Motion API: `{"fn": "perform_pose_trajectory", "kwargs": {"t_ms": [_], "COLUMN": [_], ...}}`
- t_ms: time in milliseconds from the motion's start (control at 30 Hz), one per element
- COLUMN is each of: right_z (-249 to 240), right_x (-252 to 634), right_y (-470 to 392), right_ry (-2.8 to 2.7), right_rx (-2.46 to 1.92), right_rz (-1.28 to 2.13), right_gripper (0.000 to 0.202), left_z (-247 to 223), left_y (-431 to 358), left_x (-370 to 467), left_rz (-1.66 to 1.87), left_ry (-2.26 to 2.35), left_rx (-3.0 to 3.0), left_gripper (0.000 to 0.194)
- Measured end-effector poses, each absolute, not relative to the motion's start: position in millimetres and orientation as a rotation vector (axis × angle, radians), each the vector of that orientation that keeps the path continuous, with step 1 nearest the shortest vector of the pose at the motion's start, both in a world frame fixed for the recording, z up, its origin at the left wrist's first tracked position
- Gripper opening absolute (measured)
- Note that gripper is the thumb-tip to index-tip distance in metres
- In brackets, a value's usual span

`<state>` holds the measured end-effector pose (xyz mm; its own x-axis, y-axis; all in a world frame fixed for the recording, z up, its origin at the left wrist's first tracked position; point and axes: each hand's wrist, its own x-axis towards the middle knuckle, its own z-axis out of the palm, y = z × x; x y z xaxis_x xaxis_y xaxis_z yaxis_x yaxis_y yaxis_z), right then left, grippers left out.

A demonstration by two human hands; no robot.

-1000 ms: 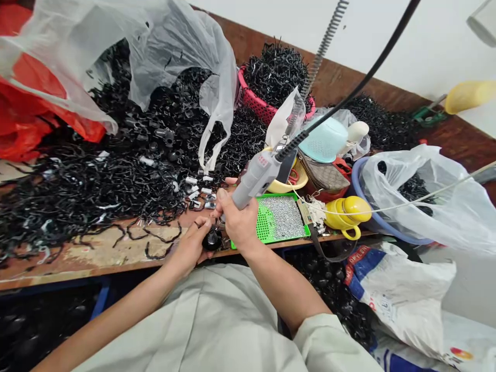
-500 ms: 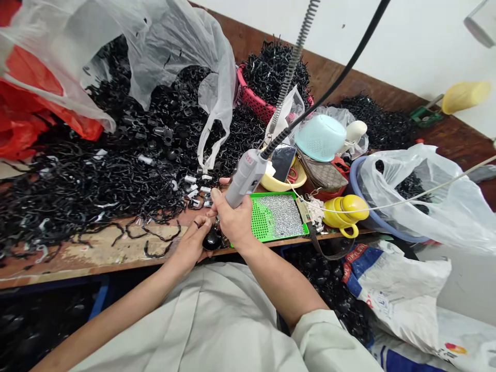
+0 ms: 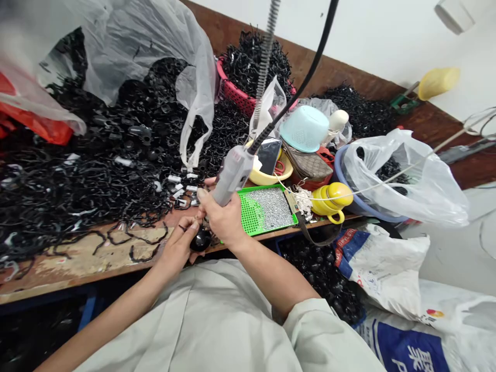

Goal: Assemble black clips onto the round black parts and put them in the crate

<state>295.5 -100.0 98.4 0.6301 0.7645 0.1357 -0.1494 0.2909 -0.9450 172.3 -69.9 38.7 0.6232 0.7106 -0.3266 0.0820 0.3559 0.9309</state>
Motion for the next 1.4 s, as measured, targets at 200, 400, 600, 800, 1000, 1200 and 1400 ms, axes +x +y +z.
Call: {"fn": "perform_pose_trajectory", "kwargs": {"t_ms": [200, 400, 600, 800, 1000, 1200, 1400], "right_z": [96, 67, 61, 59, 84, 107, 103], "right_x": [366, 387, 382, 381, 364, 320, 292], "right_y": [-151, -175, -173, -173, -169, -133, -108], "right_ry": [-0.649, -0.583, -0.588, -0.571, -0.577, -0.577, -0.638], "right_rx": [-1.327, -1.483, -1.518, -1.576, -1.403, -1.157, -1.087], "right_rz": [0.39, 0.304, 0.327, 0.301, 0.186, 0.384, 0.582], "right_gripper": [0.042, 0.04, 0.033, 0.035, 0.039, 0.041, 0.039], "left_z": [61, 62, 60, 58, 50, 50, 46], "left_y": [-67, -73, -74, -70, -77, -82, -79], "left_x": [169, 189, 196, 193, 191, 190, 186], "left_rz": [0.362, 0.412, 0.392, 0.34, 0.337, 0.427, 0.497], "left_ry": [0.761, 0.844, 0.886, 0.868, 0.888, 0.927, 0.866], "left_rx": [1.034, 1.01, 1.034, 0.982, 1.257, 1.293, 1.361], "left_gripper": [0.031, 0.026, 0.022, 0.031, 0.051, 0.048, 0.046]}}
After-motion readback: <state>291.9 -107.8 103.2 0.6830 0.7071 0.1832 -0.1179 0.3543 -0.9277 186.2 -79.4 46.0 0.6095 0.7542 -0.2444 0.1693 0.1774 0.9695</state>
